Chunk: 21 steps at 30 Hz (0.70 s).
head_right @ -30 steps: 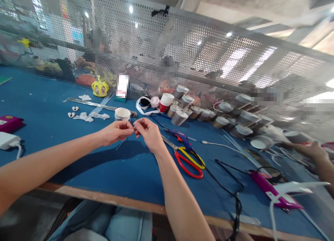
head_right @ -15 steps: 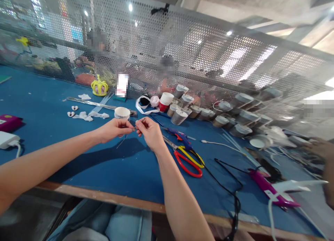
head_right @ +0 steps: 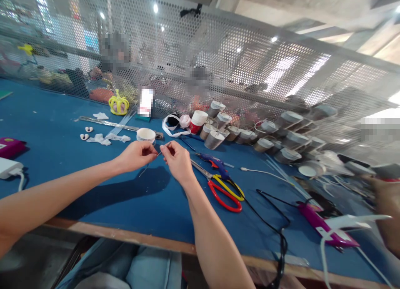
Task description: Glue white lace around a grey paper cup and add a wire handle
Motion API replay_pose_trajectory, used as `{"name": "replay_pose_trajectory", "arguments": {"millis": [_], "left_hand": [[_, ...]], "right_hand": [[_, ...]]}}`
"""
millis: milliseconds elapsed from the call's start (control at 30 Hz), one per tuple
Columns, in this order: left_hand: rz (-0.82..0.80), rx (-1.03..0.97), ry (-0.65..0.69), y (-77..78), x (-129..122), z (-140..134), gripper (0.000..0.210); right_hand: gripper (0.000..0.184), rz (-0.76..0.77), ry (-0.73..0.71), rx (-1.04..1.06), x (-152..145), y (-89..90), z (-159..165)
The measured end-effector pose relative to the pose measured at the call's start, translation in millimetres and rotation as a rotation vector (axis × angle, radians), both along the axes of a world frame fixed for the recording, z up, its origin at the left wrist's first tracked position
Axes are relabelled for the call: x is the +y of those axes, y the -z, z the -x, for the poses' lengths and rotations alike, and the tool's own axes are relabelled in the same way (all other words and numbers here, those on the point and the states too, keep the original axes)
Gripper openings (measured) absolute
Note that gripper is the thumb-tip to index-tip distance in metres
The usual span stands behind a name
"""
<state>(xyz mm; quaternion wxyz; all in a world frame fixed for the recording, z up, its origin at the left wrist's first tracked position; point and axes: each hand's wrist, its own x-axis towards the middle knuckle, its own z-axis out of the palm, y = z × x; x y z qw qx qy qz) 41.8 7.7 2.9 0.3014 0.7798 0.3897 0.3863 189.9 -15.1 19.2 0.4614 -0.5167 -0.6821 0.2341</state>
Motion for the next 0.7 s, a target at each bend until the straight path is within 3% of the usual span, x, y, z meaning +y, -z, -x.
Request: {"name": "replay_pose_trajectory", "arguments": {"millis": [133, 233, 467, 700], "left_hand": [[0.105, -0.065, 0.035, 0.3, 0.8, -1.1, 0.015], [0.263, -0.189, 0.096, -2.2, -1.1, -1.7, 0.013], [0.649, -0.337, 0.229, -9.4, -3.4, 0.1, 0.016], [0.459, -0.309, 0.210, -6.2, -0.6, -0.5, 0.014]], "right_hand": [[0.025, -0.012, 0.009, -0.006, -1.0, 0.8, 2.0], [0.028, 0.060, -0.017, 0.112, -0.5, 1.3, 2.4], [0.027, 0.241, -0.257, 0.331, 2.0, 2.3, -2.3], [0.034, 0.200, -0.143, 0.268, 1.6, 2.6, -0.7]]}}
